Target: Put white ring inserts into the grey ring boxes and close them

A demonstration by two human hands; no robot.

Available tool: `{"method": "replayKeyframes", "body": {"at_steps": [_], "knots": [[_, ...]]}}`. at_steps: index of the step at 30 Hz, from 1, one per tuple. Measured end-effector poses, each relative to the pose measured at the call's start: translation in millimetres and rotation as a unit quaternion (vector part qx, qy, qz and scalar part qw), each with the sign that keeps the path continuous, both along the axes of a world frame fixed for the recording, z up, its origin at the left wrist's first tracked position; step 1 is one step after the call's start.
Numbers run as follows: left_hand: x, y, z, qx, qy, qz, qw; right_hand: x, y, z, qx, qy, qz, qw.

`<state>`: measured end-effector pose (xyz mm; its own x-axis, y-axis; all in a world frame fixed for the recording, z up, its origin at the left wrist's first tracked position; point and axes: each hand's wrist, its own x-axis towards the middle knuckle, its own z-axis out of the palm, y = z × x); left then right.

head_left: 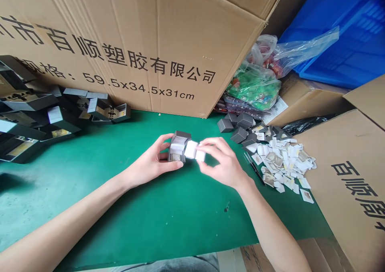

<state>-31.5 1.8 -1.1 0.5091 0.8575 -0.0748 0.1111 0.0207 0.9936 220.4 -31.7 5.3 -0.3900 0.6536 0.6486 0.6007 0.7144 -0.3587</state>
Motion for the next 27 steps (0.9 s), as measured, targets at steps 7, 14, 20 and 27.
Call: {"method": "replayKeyframes", "body": {"at_steps": [7, 14, 20, 27], "knots": [[-0.5, -2.0, 7.5, -0.025, -0.019, -0.012, 0.999, -13.1, -4.7, -17.8, -0.039, 0.018, 0.012, 0.999], [0.5, -4.9, 14.8, -0.050, -0.044, -0.029, 0.997, -19.8, -5.5, -26.9, -0.061, 0.082, -0.006, 0.995], [0.8, -4.3, 8.0, -0.004, -0.030, -0.035, 0.999, -29.7, -7.7, -31.9, -0.073, 0.126, -0.009, 0.989], [0.2, -4.7, 10.0, 0.011, 0.013, -0.034, 0.999, -35.6, -8.5, -34.8, -0.093, 0.129, 0.016, 0.987]]}}
